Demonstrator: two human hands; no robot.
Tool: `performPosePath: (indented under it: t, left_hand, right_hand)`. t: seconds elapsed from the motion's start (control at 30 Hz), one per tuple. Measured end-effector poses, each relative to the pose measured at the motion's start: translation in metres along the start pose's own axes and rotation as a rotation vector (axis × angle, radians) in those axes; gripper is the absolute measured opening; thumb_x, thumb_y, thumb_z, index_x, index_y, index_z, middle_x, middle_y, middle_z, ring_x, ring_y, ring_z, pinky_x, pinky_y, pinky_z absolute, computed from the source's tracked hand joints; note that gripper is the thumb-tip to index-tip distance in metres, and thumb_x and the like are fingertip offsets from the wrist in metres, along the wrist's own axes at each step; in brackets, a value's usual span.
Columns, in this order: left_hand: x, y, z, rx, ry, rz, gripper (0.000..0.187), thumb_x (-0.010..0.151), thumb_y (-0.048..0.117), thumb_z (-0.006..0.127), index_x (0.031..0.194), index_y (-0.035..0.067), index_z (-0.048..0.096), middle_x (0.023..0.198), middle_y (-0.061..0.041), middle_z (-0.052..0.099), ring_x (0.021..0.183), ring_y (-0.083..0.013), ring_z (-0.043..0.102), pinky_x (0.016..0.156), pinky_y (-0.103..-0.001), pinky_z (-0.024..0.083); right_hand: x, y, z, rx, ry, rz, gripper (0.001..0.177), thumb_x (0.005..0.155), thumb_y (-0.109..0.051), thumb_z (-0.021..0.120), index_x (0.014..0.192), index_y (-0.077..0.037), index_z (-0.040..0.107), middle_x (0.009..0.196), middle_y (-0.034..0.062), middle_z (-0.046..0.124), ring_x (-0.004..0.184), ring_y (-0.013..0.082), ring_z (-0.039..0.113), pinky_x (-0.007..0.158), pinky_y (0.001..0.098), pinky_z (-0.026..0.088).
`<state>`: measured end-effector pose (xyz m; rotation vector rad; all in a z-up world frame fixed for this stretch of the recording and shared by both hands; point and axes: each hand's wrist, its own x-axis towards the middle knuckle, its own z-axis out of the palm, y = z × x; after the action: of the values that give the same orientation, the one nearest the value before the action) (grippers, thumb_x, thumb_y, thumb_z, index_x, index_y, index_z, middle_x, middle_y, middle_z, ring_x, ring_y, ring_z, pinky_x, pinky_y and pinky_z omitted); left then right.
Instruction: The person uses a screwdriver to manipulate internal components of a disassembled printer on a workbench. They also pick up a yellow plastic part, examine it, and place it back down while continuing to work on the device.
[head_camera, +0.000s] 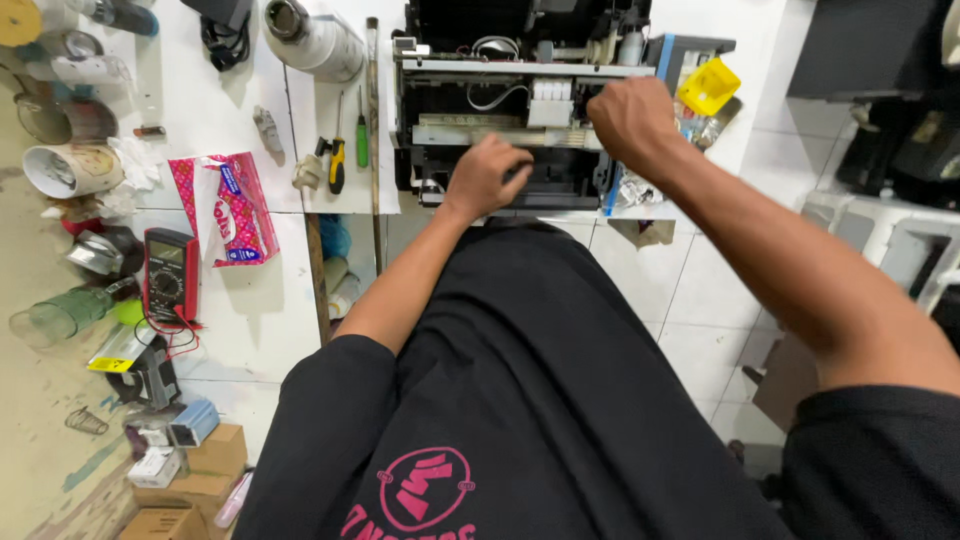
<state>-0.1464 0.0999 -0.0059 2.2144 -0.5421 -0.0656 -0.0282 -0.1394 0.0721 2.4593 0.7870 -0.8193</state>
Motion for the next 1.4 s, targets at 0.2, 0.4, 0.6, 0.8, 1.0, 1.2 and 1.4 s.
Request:
performPosePath:
  t: [0.2, 0.4, 0.6, 0.8, 1.0, 1.2, 1.4]
  left_hand:
    - [-0.002, -0.001, 0.016, 0.137, -0.285, 0.225, 0.049, 0.100, 0.049, 0.075, 0.112, 0.001, 0.081, 0.095, -0.013, 0.072, 0.091, -0.0317, 0.064, 0.067, -0.046, 0.054]
    - [-0.007, -0.010, 0.027, 0.217, -0.372, 0.262, 0.047, 0.096, 0.055, 0.078, 0.103, 0.009, 0.080, 0.094, -0.010, 0.070, 0.086, -0.0290, 0.062, 0.064, -0.043, 0.050]
    - [-0.007, -0.013, 0.031, 0.227, -0.397, 0.260, 0.049, 0.098, 0.055, 0.076, 0.105, 0.007, 0.080, 0.096, -0.009, 0.072, 0.087, -0.0294, 0.064, 0.066, -0.043, 0.051]
    - [-0.001, -0.015, 0.030, 0.199, -0.422, 0.268, 0.047, 0.100, 0.054, 0.075, 0.104, 0.007, 0.079, 0.095, -0.012, 0.069, 0.088, -0.0330, 0.065, 0.064, -0.046, 0.051]
    - [-0.009, -0.021, 0.042, 0.217, -0.425, 0.284, 0.047, 0.101, 0.055, 0.073, 0.109, 0.009, 0.079, 0.096, -0.009, 0.069, 0.087, -0.0300, 0.064, 0.064, -0.044, 0.051]
    - [-0.009, -0.020, 0.040, 0.211, -0.393, 0.306, 0.044, 0.100, 0.051, 0.076, 0.103, 0.008, 0.078, 0.091, -0.010, 0.069, 0.084, -0.0300, 0.065, 0.064, -0.044, 0.052]
    - [-0.009, -0.020, 0.040, 0.197, -0.427, 0.306, 0.046, 0.103, 0.051, 0.073, 0.111, 0.006, 0.077, 0.098, -0.012, 0.070, 0.086, -0.0308, 0.065, 0.064, -0.044, 0.052]
  right_hand:
    - [0.010, -0.004, -0.012, 0.204, -0.018, 0.092, 0.040, 0.104, 0.008, 0.056, 0.068, -0.011, 0.057, 0.060, -0.0017, 0.048, 0.054, 0.0153, 0.044, 0.043, 0.0302, 0.040]
    - [0.008, -0.008, -0.027, 0.354, -0.069, 0.149, 0.021, 0.084, 0.010, 0.059, 0.070, -0.002, 0.067, 0.066, 0.0087, 0.063, 0.061, 0.0299, 0.065, 0.047, 0.0433, 0.055]
    - [0.011, 0.004, -0.046, 0.629, -0.267, 0.315, 0.020, 0.089, 0.005, 0.058, 0.071, -0.003, 0.052, 0.078, 0.0106, 0.057, 0.067, 0.0241, 0.054, 0.059, 0.0393, 0.057]
    - [0.019, 0.023, -0.015, 0.638, -0.253, 0.305, 0.045, 0.107, -0.032, 0.060, 0.099, 0.011, 0.073, 0.110, 0.0307, 0.074, 0.094, 0.0435, 0.071, 0.078, 0.0530, 0.062]
    - [-0.001, 0.024, -0.062, 0.511, -0.221, 0.072, 0.027, 0.087, 0.009, 0.070, 0.111, 0.006, 0.060, 0.132, 0.0355, 0.051, 0.090, 0.0410, 0.067, 0.081, 0.0482, 0.065]
    - [-0.011, 0.045, -0.040, -0.052, -0.037, -0.235, 0.046, 0.113, 0.006, 0.046, 0.071, -0.008, 0.057, 0.057, -0.0016, 0.050, 0.047, 0.0092, 0.058, 0.041, 0.0226, 0.057]
    - [-0.006, 0.024, -0.030, 0.019, -0.062, -0.186, 0.043, 0.111, -0.002, 0.055, 0.069, -0.012, 0.050, 0.055, -0.0075, 0.033, 0.045, 0.0062, 0.037, 0.042, 0.0224, 0.050]
